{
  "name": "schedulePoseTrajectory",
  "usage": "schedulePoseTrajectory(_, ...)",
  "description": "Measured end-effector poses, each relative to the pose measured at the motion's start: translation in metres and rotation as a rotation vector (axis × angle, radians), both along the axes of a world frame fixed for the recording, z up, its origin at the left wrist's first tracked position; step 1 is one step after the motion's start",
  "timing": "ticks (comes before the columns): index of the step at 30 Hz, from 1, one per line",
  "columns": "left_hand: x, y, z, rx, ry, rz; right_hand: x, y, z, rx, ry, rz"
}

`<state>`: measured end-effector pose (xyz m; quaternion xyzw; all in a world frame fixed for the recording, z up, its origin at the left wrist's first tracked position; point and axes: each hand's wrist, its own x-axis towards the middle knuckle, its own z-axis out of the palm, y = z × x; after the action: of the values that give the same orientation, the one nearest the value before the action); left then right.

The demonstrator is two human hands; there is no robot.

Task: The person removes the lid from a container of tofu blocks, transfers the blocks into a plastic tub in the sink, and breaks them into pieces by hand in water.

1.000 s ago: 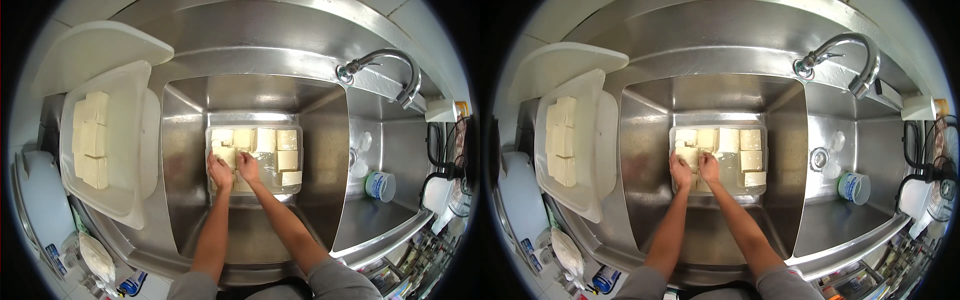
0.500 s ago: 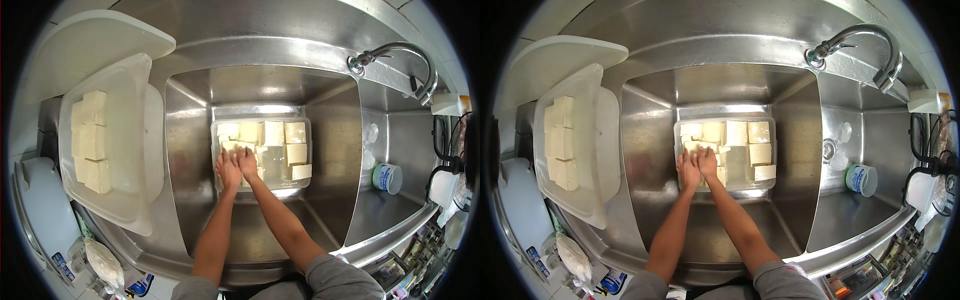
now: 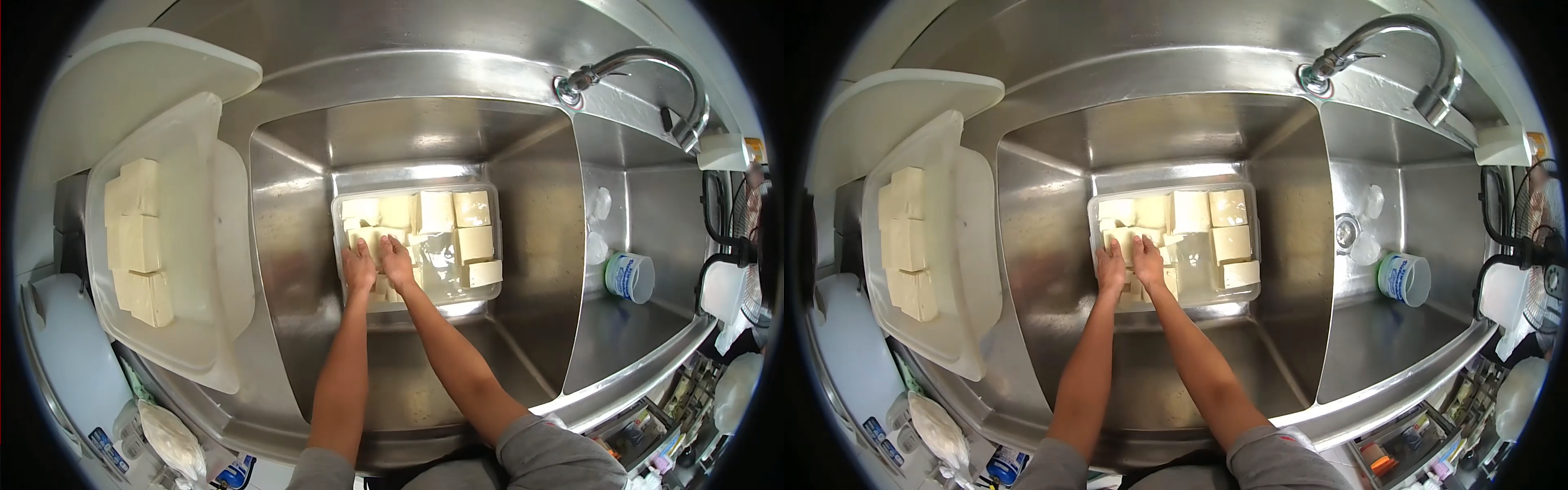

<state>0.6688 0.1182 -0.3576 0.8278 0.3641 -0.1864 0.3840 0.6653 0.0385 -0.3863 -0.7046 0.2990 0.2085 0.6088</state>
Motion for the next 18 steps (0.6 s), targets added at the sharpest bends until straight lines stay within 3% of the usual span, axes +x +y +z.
schedulePoseTrajectory(8, 0.013, 0.001, 0.042, 0.071, 0.182, -0.041, 0.008, -0.002, 0.026, -0.074, 0.053, -0.036)
schedulePoseTrajectory(12, 0.004, 0.005, 0.008, -0.031, 0.042, 0.328, 0.015, 0.004, 0.033, -0.266, 0.006, -0.033)
schedulePoseTrajectory(15, 0.004, 0.021, 0.002, -0.589, 0.122, 0.525, 0.014, 0.006, 0.042, -0.305, 0.025, -0.003)
schedulePoseTrajectory(18, 0.016, 0.026, 0.031, -0.511, 0.285, 0.532, 0.002, 0.009, 0.046, -0.307, 0.005, 0.043)
